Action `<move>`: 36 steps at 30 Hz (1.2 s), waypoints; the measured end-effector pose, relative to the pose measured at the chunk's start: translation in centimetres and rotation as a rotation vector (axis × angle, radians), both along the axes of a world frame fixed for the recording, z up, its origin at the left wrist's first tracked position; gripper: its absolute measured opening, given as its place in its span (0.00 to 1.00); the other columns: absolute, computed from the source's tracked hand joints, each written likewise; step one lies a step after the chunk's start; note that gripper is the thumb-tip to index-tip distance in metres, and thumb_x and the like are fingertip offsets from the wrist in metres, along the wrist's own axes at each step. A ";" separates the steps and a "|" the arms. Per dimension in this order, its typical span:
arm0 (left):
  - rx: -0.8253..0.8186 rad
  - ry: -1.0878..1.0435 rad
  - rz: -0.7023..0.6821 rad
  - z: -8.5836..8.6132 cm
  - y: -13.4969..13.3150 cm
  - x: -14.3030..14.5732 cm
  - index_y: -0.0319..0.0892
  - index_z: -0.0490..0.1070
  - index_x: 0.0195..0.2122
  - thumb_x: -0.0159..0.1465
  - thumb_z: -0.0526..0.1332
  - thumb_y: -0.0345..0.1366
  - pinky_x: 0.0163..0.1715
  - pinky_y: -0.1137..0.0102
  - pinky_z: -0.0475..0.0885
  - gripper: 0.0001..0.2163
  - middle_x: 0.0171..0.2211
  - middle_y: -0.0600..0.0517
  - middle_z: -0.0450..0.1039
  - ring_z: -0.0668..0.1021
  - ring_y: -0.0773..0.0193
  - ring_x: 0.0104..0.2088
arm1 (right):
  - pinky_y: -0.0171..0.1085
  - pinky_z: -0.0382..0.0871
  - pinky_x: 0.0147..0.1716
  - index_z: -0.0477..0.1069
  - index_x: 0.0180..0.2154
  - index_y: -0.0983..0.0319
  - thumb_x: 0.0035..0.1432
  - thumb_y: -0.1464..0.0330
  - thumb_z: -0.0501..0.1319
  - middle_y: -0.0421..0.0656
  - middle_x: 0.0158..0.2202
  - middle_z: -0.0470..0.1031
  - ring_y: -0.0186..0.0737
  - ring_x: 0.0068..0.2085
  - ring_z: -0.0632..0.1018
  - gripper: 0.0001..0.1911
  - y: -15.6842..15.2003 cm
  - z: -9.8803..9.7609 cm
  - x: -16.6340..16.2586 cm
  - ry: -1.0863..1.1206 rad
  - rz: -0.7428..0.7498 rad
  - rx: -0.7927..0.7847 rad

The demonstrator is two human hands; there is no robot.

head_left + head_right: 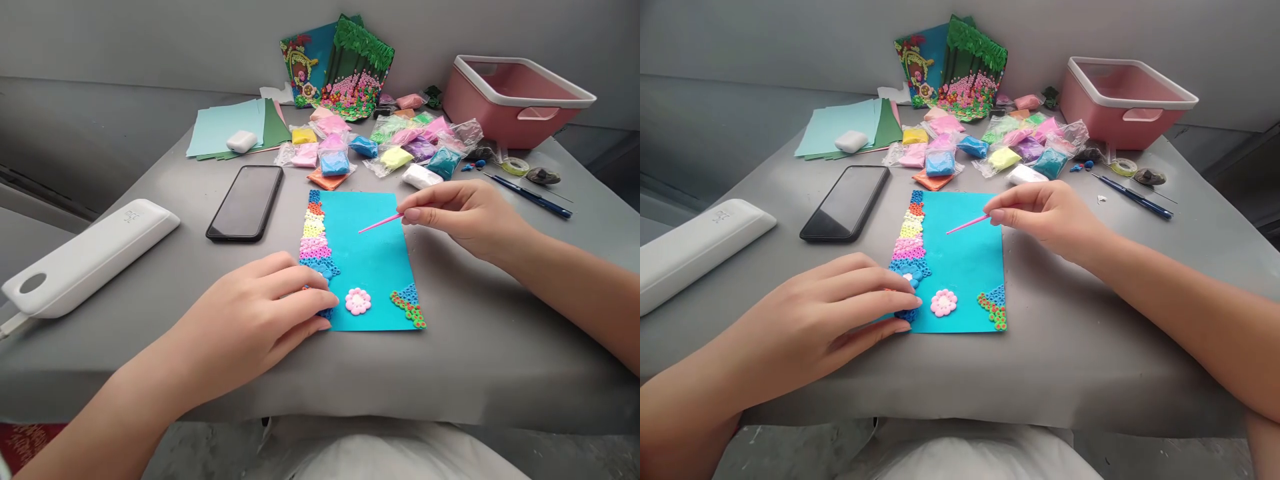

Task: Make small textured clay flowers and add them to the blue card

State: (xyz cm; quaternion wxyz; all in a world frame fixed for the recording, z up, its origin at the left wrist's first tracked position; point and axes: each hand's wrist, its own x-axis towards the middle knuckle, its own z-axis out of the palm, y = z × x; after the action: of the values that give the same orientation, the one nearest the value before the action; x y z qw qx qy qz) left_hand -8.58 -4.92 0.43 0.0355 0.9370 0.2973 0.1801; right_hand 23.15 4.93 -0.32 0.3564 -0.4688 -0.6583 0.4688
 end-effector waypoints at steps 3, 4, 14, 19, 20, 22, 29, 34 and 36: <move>0.010 -0.033 -0.014 -0.2 0.0 0.3 0.40 0.82 0.45 0.74 0.65 0.29 0.39 0.64 0.77 0.05 0.42 0.48 0.86 0.78 0.57 0.39 | 0.47 0.83 0.45 0.89 0.35 0.48 0.48 0.48 0.82 0.42 0.38 0.89 0.45 0.40 0.86 0.16 0.0 -0.1 0.0 -0.011 0.019 -0.006; 0.015 -0.043 -0.012 -0.3 0.0 0.2 0.40 0.82 0.46 0.74 0.65 0.29 0.40 0.65 0.77 0.05 0.41 0.48 0.86 0.78 0.57 0.39 | 0.47 0.83 0.45 0.89 0.35 0.48 0.48 0.48 0.82 0.42 0.38 0.89 0.45 0.40 0.86 0.16 0.0 -0.1 0.0 -0.014 0.022 -0.007; -0.281 0.046 0.066 0.0 1.2 -3.5 0.54 0.70 0.71 0.74 0.67 0.41 0.74 0.45 0.65 0.25 0.75 0.47 0.69 0.64 0.42 0.78 | 0.48 0.80 0.49 0.89 0.37 0.52 0.52 0.51 0.81 0.42 0.39 0.88 0.46 0.43 0.85 0.15 0.9 0.7 0.8 -0.096 0.025 0.063; -0.499 0.130 0.096 -0.4 2.8 -3.3 0.53 0.62 0.77 0.77 0.62 0.46 0.79 0.39 0.54 0.29 0.81 0.46 0.56 0.50 0.43 0.83 | 0.45 0.71 0.40 0.88 0.36 0.53 0.52 0.48 0.80 0.41 0.36 0.86 0.43 0.38 0.81 0.18 2.9 1.6 3.2 -0.324 -0.011 0.147; -0.513 0.092 0.107 -0.5 2.9 -2.8 0.51 0.63 0.77 0.77 0.62 0.48 0.79 0.41 0.55 0.30 0.81 0.45 0.57 0.51 0.43 0.83 | 0.44 0.68 0.38 0.87 0.37 0.53 0.54 0.48 0.79 0.41 0.35 0.85 0.42 0.37 0.79 0.18 3.3 1.8 3.7 -0.413 -0.014 0.160; -0.514 0.044 0.135 -0.9 2.9 -1.8 0.49 0.63 0.77 0.77 0.62 0.51 0.80 0.42 0.52 0.30 0.79 0.43 0.60 0.53 0.43 0.83 | 0.44 0.64 0.36 0.86 0.36 0.53 0.55 0.49 0.78 0.40 0.33 0.84 0.41 0.34 0.77 0.16 4.0 2.1 4.4 -0.550 -0.002 0.168; -0.518 -0.066 0.083 -2.2 2.6 2.1 0.41 0.65 0.75 0.78 0.60 0.48 0.80 0.44 0.53 0.29 0.78 0.38 0.62 0.56 0.45 0.82 | 0.47 0.66 0.37 0.84 0.31 0.51 0.57 0.53 0.74 0.42 0.36 0.85 0.50 0.38 0.79 0.10 3.3 2.8 4.5 -0.864 0.100 0.199; -0.672 -0.189 0.072 -1.7 2.6 4.1 0.39 0.64 0.76 0.76 0.62 0.49 0.79 0.48 0.58 0.32 0.79 0.36 0.59 0.59 0.43 0.81 | 0.46 0.70 0.39 0.83 0.36 0.52 0.65 0.51 0.67 0.43 0.38 0.86 0.47 0.39 0.81 0.14 -0.2 3.2 2.9 -0.571 0.235 0.411; -0.748 -0.227 0.129 -0.9 3.0 4.7 0.38 0.65 0.76 0.75 0.61 0.53 0.76 0.47 0.63 0.34 0.78 0.36 0.62 0.63 0.38 0.79 | 0.42 0.69 0.33 0.83 0.38 0.52 0.66 0.55 0.67 0.42 0.37 0.86 0.45 0.37 0.81 0.11 -1.7 3.2 1.8 -0.515 0.361 0.439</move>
State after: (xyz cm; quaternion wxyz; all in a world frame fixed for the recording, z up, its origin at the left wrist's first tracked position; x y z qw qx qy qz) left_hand -3.89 -1.88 -0.44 0.3958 0.8128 0.3948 0.1637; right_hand 24.90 3.25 2.84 0.1830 -0.3603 -0.8830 0.2386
